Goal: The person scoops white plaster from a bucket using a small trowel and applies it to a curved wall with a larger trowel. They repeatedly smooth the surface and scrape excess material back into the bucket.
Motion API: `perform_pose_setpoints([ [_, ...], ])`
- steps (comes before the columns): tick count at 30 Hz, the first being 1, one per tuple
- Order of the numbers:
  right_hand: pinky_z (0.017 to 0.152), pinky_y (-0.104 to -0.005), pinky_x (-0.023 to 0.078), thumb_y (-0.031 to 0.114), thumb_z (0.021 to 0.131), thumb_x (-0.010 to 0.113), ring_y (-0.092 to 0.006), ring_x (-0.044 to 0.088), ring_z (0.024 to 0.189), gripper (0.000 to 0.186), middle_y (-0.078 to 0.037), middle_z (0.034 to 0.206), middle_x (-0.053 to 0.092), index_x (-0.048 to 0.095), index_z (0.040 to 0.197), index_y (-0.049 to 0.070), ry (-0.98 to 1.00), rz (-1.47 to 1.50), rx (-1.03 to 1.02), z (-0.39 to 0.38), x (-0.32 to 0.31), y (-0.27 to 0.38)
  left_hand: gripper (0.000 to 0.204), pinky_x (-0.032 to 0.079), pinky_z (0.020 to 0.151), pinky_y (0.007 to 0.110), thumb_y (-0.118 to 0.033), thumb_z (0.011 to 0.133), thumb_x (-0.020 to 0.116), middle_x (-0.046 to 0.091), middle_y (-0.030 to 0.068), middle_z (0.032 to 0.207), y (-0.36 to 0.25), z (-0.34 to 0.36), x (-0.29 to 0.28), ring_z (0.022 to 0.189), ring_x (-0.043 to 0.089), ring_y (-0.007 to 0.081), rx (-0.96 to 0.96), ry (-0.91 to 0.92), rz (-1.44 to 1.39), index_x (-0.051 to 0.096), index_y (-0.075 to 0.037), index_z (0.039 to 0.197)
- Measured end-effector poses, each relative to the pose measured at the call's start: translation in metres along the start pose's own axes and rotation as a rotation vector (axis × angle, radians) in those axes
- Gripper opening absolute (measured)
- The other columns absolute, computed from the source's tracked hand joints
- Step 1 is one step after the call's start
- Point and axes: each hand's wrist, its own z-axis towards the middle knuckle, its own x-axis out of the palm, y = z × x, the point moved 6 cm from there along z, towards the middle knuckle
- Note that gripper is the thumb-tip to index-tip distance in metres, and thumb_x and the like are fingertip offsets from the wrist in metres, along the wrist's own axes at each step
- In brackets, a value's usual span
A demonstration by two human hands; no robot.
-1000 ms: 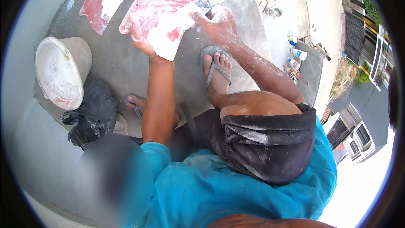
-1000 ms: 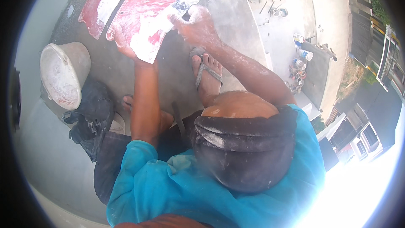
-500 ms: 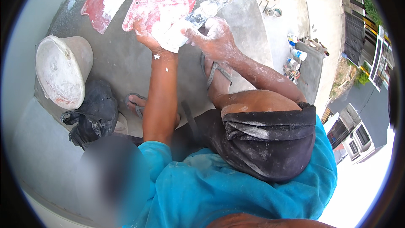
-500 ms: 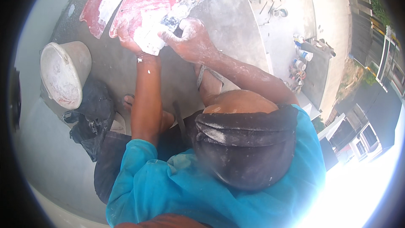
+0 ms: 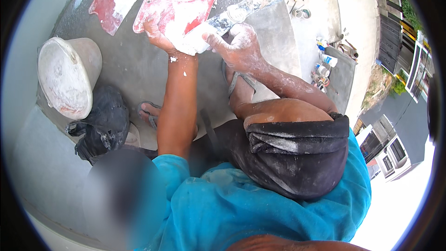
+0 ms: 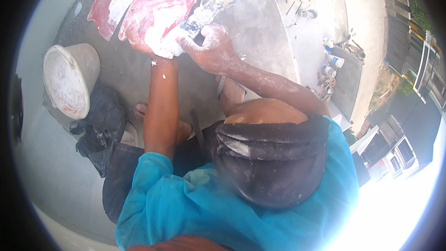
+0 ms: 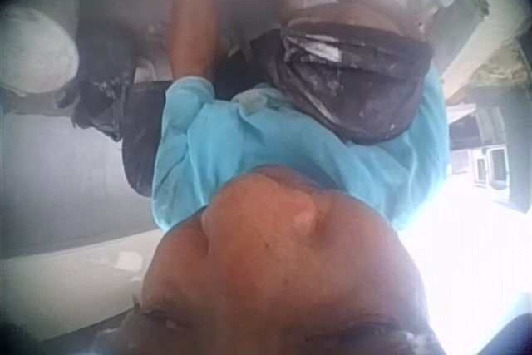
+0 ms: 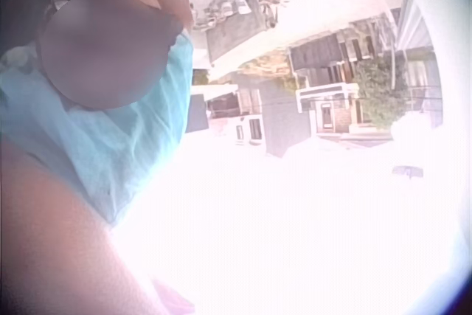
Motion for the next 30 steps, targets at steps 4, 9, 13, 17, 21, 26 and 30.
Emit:
perform_pose_setpoints([
  [4, 0.082, -0.0401, 0.052, 0.03, 0.087, 0.071, -0.0274, 0.069, 0.088, 0.034, -0.018, 0.09, 0.071, 0.07, 0.099, -0.003, 0.096, 0.125, 0.528, 0.01, -0.007, -0.014, 0.075, 0.034, 0.111, 0.059, -0.044, 0.085, 0.05, 0.046, 0.0292, 0.139, -0.003, -0.002, 0.004, 0.131, 0.043, 0.0452, 0.034, -0.027, 0.024, 0.042, 0.006, 0.14],
  [9, 0.066, -0.0341, 0.053, 0.031, 0.086, 0.072, -0.0178, 0.068, 0.072, 0.035, -0.013, 0.076, 0.07, 0.068, 0.086, -0.004, 0.025, 0.061, 0.018, -0.001, 0.0, 0.007, 0.072, 0.036, 0.111, 0.058, -0.045, 0.086, 0.046, 0.05, 0.027, 0.136, 0.0, -0.001, 0.007, 0.129, 0.046, 0.0433, 0.095, -0.076, 0.142, 0.046, 0.005, 0.137],
  [13, 0.069, -0.0359, 0.052, 0.032, 0.086, 0.073, -0.0199, 0.068, 0.078, 0.036, -0.016, 0.08, 0.07, 0.07, 0.091, -0.003, 0.044, 0.113, 0.278, 0.004, -0.007, -0.003, 0.071, 0.037, 0.11, 0.057, -0.045, 0.087, 0.045, 0.052, 0.0262, 0.134, -0.002, 0.006, 0.002, 0.127, 0.048, 0.0427, 0.148, -0.069, 0.157, 0.047, 0.005, 0.136],
  [17, 0.067, -0.0352, 0.052, 0.034, 0.085, 0.074, -0.0189, 0.067, 0.075, 0.038, -0.013, 0.077, 0.069, 0.069, 0.089, -0.003, 0.012, 0.131, 0.225, -0.002, -0.008, -0.002, 0.07, 0.038, 0.109, 0.057, -0.045, 0.086, 0.047, 0.052, 0.0263, 0.134, -0.006, 0.003, 0.003, 0.127, 0.048, 0.0424, -0.067, -0.005, -0.146, 0.049, 0.005, 0.135],
  [21, 0.073, -0.0377, 0.052, 0.035, 0.085, 0.074, -0.0221, 0.068, 0.081, 0.038, -0.015, 0.084, 0.07, 0.07, 0.091, -0.003, 0.065, 0.14, 0.153, -0.011, 0.004, -0.003, 0.069, 0.038, 0.109, 0.057, -0.044, 0.085, 0.05, 0.05, 0.0263, 0.135, 0.004, 0.005, 0.006, 0.129, 0.046, 0.0419, 0.1, -0.089, 0.09, 0.049, 0.004, 0.135],
  [26, 0.091, -0.0431, 0.048, 0.031, 0.087, 0.07, -0.0333, 0.065, 0.102, 0.039, -0.022, 0.104, 0.068, 0.069, 0.109, -0.001, 0.134, 0.198, 0.526, 0.008, -0.014, -0.009, 0.072, 0.037, 0.109, 0.057, -0.044, 0.084, 0.051, 0.049, 0.027, 0.137, 0.004, 0.003, 0.004, 0.129, 0.045, 0.0418, 0.06, 0.067, -0.048, 0.047, 0.004, 0.137],
  [30, 0.073, -0.0345, 0.054, 0.032, 0.088, 0.07, -0.0197, 0.069, 0.079, 0.036, -0.011, 0.082, 0.072, 0.069, 0.101, -0.002, 0.012, -0.087, -0.248, -0.009, -0.003, 0.023, 0.078, 0.034, 0.112, 0.057, -0.047, 0.084, 0.051, 0.044, 0.0279, 0.141, 0.001, -0.005, 0.02, 0.133, 0.042, 0.0428, -0.056, 0.265, -0.371, 0.041, 0.004, 0.142],
])
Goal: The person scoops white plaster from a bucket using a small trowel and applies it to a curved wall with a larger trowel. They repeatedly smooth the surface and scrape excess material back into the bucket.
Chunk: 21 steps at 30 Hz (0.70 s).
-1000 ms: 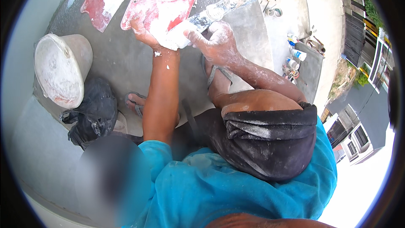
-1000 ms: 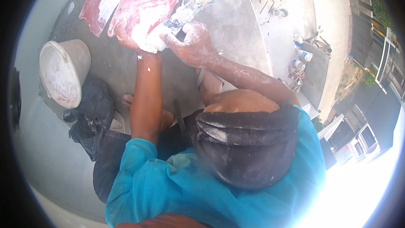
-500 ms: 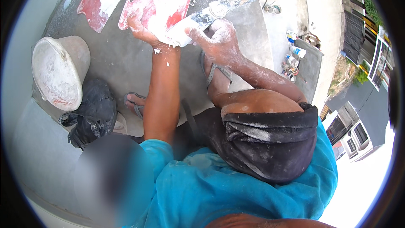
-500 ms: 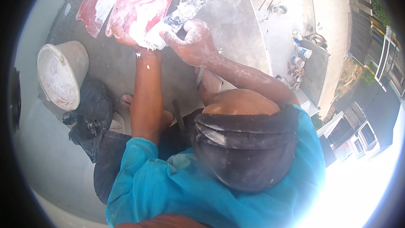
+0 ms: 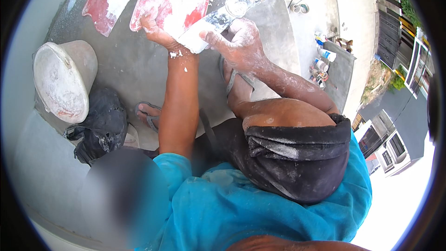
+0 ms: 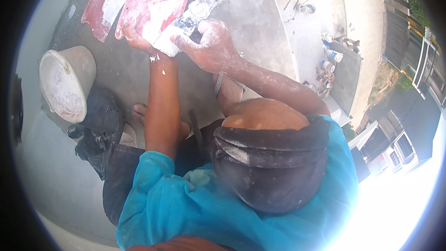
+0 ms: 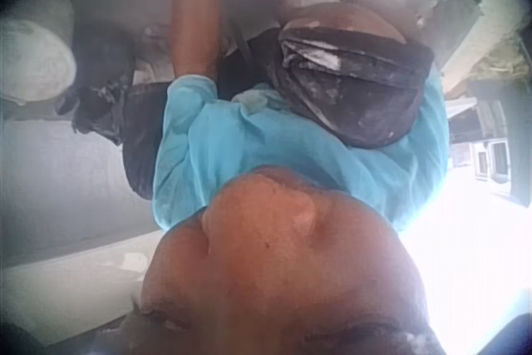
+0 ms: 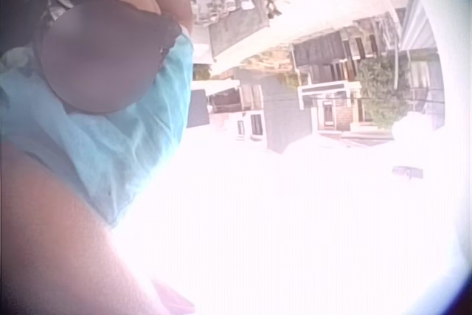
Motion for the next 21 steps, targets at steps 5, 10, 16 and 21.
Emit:
perform_pose_setpoints([
  [5, 0.073, -0.0353, 0.054, 0.03, 0.086, 0.072, -0.0191, 0.069, 0.076, 0.035, -0.011, 0.08, 0.071, 0.068, 0.1, -0.002, -0.147, 0.316, 0.584, 0.025, -0.019, -0.067, 0.083, 0.03, 0.114, 0.058, -0.049, 0.086, 0.052, 0.036, 0.0281, 0.147, 0.013, -0.001, -0.007, 0.137, 0.036, 0.0438, -0.046, -0.213, 0.29, 0.032, 0.004, 0.147],
  [10, 0.075, -0.0352, 0.053, 0.028, 0.086, 0.072, -0.019, 0.068, 0.079, 0.033, -0.013, 0.084, 0.071, 0.069, 0.098, -0.003, 0.055, 0.169, 0.539, 0.012, -0.001, -0.031, 0.084, 0.03, 0.113, 0.059, -0.053, 0.089, 0.051, 0.036, 0.029, 0.147, 0.009, -0.012, -0.013, 0.137, 0.036, 0.0435, -0.042, -0.307, 0.395, 0.031, 0.005, 0.147],
  [16, 0.067, -0.0318, 0.053, 0.031, 0.085, 0.073, -0.016, 0.068, 0.074, 0.032, -0.011, 0.08, 0.071, 0.069, 0.095, 0.0, -0.036, 0.125, 0.19, 0.0, 0.002, -0.014, 0.08, 0.036, 0.11, 0.057, -0.054, 0.091, 0.048, 0.043, 0.0279, 0.141, 0.016, -0.006, -0.016, 0.131, 0.043, 0.0423, 0.012, -0.308, 0.422, 0.036, 0.006, 0.143],
  [21, 0.076, -0.0374, 0.053, 0.031, 0.085, 0.073, -0.0242, 0.069, 0.085, 0.038, -0.016, 0.089, 0.071, 0.069, 0.103, -0.003, -0.01, 0.28, 0.456, 0.013, -0.001, -0.028, 0.076, 0.039, 0.109, 0.054, -0.053, 0.091, 0.046, 0.047, 0.0267, 0.138, 0.012, -0.007, 0.001, 0.128, 0.047, 0.0401, 0.02, -0.301, 0.546, 0.042, 0.005, 0.139],
])
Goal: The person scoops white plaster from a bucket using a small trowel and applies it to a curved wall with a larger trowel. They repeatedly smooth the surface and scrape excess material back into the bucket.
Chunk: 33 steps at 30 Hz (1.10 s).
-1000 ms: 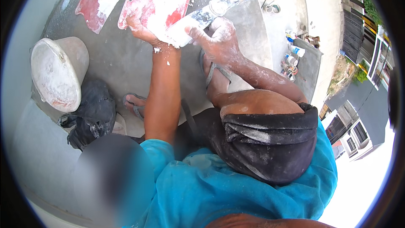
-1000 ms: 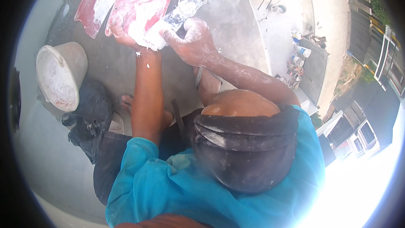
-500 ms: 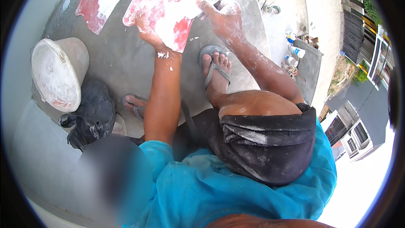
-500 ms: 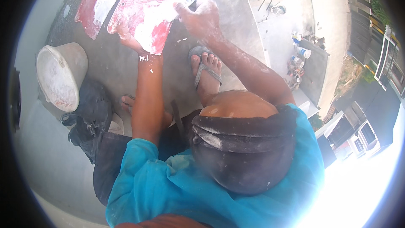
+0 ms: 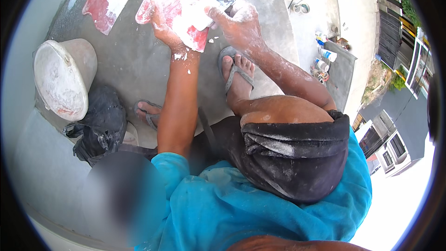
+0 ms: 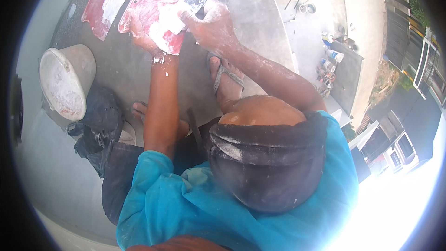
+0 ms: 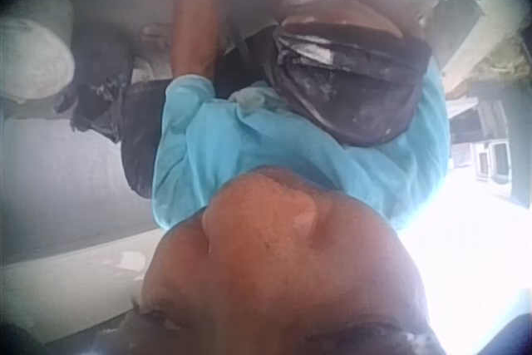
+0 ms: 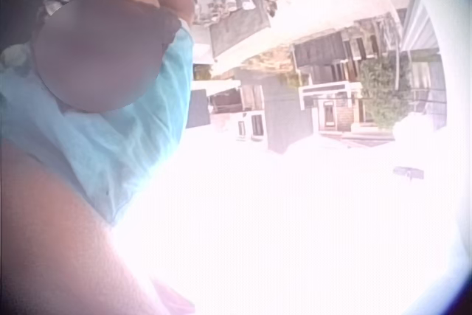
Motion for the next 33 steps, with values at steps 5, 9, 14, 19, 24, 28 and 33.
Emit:
perform_pose_setpoints([
  [5, 0.076, -0.0362, 0.054, 0.027, 0.085, 0.072, -0.0229, 0.07, 0.084, 0.035, -0.017, 0.089, 0.072, 0.069, 0.1, -0.004, 0.03, 0.032, 0.038, -0.002, 0.003, 0.002, 0.077, 0.038, 0.11, 0.054, -0.053, 0.091, 0.046, 0.044, 0.0275, 0.141, -0.001, 0.0, -0.006, 0.131, 0.045, 0.04, -0.006, 0.005, -0.031, 0.038, 0.005, 0.142],
  [9, 0.075, -0.0347, 0.053, 0.025, 0.086, 0.072, -0.0204, 0.069, 0.082, 0.031, -0.015, 0.088, 0.072, 0.069, 0.098, -0.004, 0.039, 0.0, -0.102, -0.013, 0.013, -0.002, 0.076, 0.036, 0.111, 0.054, -0.05, 0.092, 0.046, 0.042, 0.0284, 0.143, 0.0, 0.002, -0.01, 0.134, 0.042, 0.0403, 0.022, -0.014, -0.065, 0.037, 0.006, 0.142],
  [14, 0.078, -0.0362, 0.052, 0.027, 0.083, 0.073, -0.0224, 0.068, 0.086, 0.033, -0.015, 0.091, 0.071, 0.07, 0.099, -0.001, 0.056, 0.137, 0.148, -0.012, 0.012, -0.003, 0.067, 0.04, 0.108, 0.053, -0.044, 0.094, 0.042, 0.048, 0.0292, 0.137, -0.005, 0.003, -0.018, 0.128, 0.048, 0.0406, 0.117, -0.031, -0.085, 0.041, 0.006, 0.14],
  [19, 0.072, -0.0351, 0.052, 0.026, 0.084, 0.072, -0.0186, 0.068, 0.079, 0.03, -0.011, 0.083, 0.071, 0.07, 0.095, -0.001, 0.052, 0.066, 0.014, -0.007, 0.019, -0.001, 0.061, 0.048, 0.103, 0.05, -0.038, 0.094, 0.04, 0.052, 0.028, 0.133, -0.007, 0.014, -0.045, 0.122, 0.055, 0.0392, 0.28, 0.003, 0.158, 0.045, 0.006, 0.136],
  [24, 0.07, -0.0356, 0.052, 0.026, 0.085, 0.072, -0.0187, 0.067, 0.075, 0.03, -0.011, 0.081, 0.07, 0.069, 0.094, -0.002, 0.048, -0.013, 0.187, -0.009, 0.002, 0.008, 0.055, 0.049, 0.1, 0.047, -0.037, 0.098, 0.039, 0.055, 0.0213, 0.13, -0.016, 0.008, -0.027, 0.115, 0.058, 0.0351, 0.235, -0.02, -0.058, 0.047, 0.004, 0.133],
  [28, 0.064, -0.0317, 0.052, 0.029, 0.085, 0.073, -0.0156, 0.065, 0.07, 0.031, -0.009, 0.079, 0.07, 0.07, 0.093, -0.001, -0.016, 0.092, 0.082, -0.011, -0.001, 0.003, 0.055, 0.049, 0.1, 0.047, -0.038, 0.097, 0.041, 0.054, 0.02, 0.132, -0.013, 0.011, -0.026, 0.117, 0.057, 0.0336, 0.186, -0.033, -0.022, 0.047, 0.004, 0.133],
  [33, 0.072, -0.0356, 0.052, 0.027, 0.084, 0.072, -0.0197, 0.068, 0.077, 0.03, -0.011, 0.08, 0.07, 0.071, 0.097, 0.0, 0.009, 0.075, 0.211, -0.004, 0.001, -0.001, 0.053, 0.05, 0.099, 0.047, -0.034, 0.096, 0.043, 0.056, 0.0205, 0.13, -0.008, 0.011, -0.045, 0.116, 0.058, 0.0337, 0.23, -0.103, -0.135, 0.048, 0.004, 0.133],
])
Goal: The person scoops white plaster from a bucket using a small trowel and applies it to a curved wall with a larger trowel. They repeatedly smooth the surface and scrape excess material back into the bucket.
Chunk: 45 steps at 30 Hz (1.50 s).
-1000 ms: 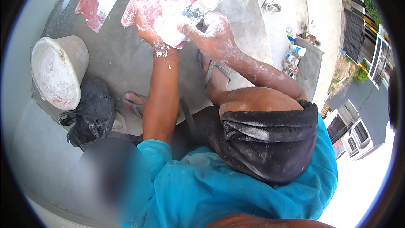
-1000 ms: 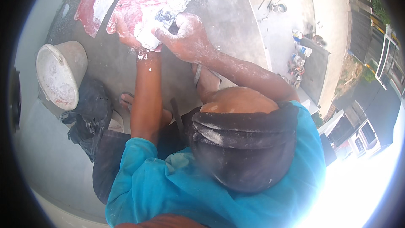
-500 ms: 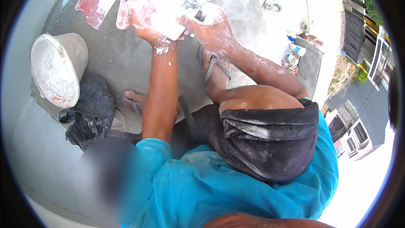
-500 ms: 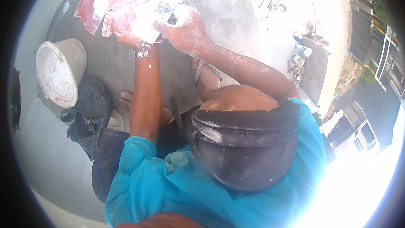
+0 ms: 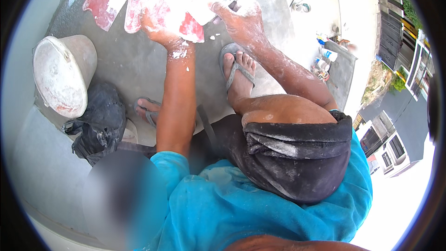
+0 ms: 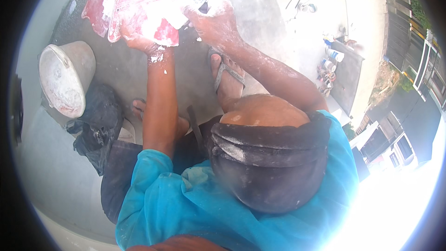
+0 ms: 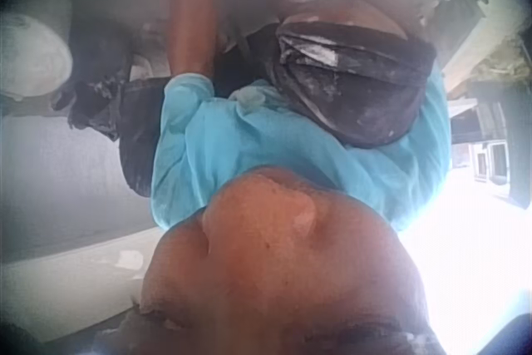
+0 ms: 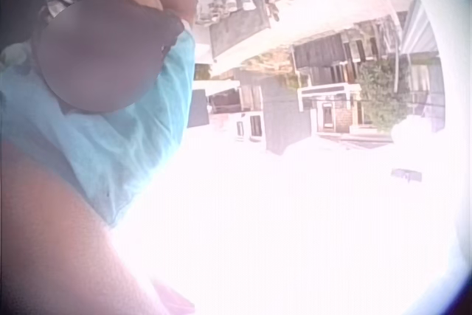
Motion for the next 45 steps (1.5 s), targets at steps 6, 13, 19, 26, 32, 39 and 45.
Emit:
perform_pose_setpoints([
  [6, 0.068, -0.0308, 0.052, 0.027, 0.085, 0.073, -0.0153, 0.067, 0.071, 0.03, -0.01, 0.079, 0.072, 0.071, 0.097, -0.001, 0.004, -0.007, -0.249, -0.014, 0.008, -0.001, 0.057, 0.049, 0.1, 0.049, -0.038, 0.093, 0.042, 0.056, 0.0224, 0.127, -0.004, 0.0, 0.004, 0.119, 0.056, 0.0364, 0.079, -0.053, 0.141, 0.05, 0.004, 0.131],
  [13, 0.064, -0.0289, 0.051, 0.029, 0.084, 0.073, -0.0132, 0.065, 0.065, 0.032, -0.007, 0.073, 0.07, 0.071, 0.096, -0.001, -0.065, -0.09, -0.209, 0.016, -0.006, -0.004, 0.052, 0.049, 0.101, 0.047, -0.035, 0.097, 0.042, 0.053, 0.0186, 0.135, 0.0, -0.002, 0.003, 0.121, 0.055, 0.0331, -0.053, 0.066, 0.034, 0.046, 0.002, 0.134],
  [19, 0.074, -0.0351, 0.052, 0.031, 0.084, 0.073, -0.0191, 0.067, 0.078, 0.03, -0.011, 0.082, 0.071, 0.071, 0.091, 0.001, -0.107, -0.191, -0.337, 0.012, -0.004, -0.003, 0.061, 0.046, 0.101, 0.049, -0.042, 0.098, 0.044, 0.051, 0.0222, 0.135, 0.009, -0.014, 0.009, 0.122, 0.053, 0.0361, -0.299, 0.011, 0.037, 0.041, 0.004, 0.138],
  [26, 0.075, -0.0376, 0.052, 0.027, 0.084, 0.072, -0.0235, 0.068, 0.081, 0.028, -0.013, 0.085, 0.07, 0.071, 0.097, 0.002, -0.136, -0.214, -0.328, 0.008, -0.005, 0.009, 0.077, 0.038, 0.109, 0.052, -0.049, 0.098, 0.043, 0.043, 0.0284, 0.144, 0.008, -0.025, 0.027, 0.131, 0.045, 0.0421, -0.38, 0.073, 0.094, 0.03, 0.01, 0.145],
  [32, 0.073, -0.0377, 0.053, 0.027, 0.083, 0.073, -0.0227, 0.068, 0.081, 0.029, -0.013, 0.087, 0.07, 0.07, 0.097, 0.001, -0.145, -0.19, -0.278, 0.024, -0.011, 0.004, 0.071, 0.037, 0.108, 0.054, -0.05, 0.093, 0.048, 0.049, 0.021, 0.139, 0.02, -0.029, 0.025, 0.128, 0.048, 0.0385, -0.537, 0.082, -0.171, 0.04, 0.001, 0.143],
  [39, 0.073, -0.0365, 0.054, 0.024, 0.084, 0.072, -0.02, 0.069, 0.08, 0.028, -0.01, 0.084, 0.072, 0.069, 0.098, 0.001, -0.077, -0.113, -0.186, 0.028, -0.007, 0.0, 0.077, 0.026, 0.116, 0.053, -0.047, 0.096, 0.044, 0.032, 0.0262, 0.153, 0.013, -0.032, 0.035, 0.141, 0.032, 0.039, -0.549, 0.093, -0.167, 0.028, 0.008, 0.148],
  [45, 0.079, -0.0362, 0.053, 0.027, 0.084, 0.073, -0.0228, 0.069, 0.089, 0.032, -0.013, 0.097, 0.071, 0.068, 0.102, 0.0, -0.008, -0.163, -0.245, 0.007, 0.008, 0.008, 0.067, 0.039, 0.108, 0.052, -0.045, 0.099, 0.04, 0.051, 0.0264, 0.136, 0.014, -0.024, 0.024, 0.127, 0.05, 0.0396, -0.509, 0.203, -0.223, 0.039, 0.007, 0.142],
])
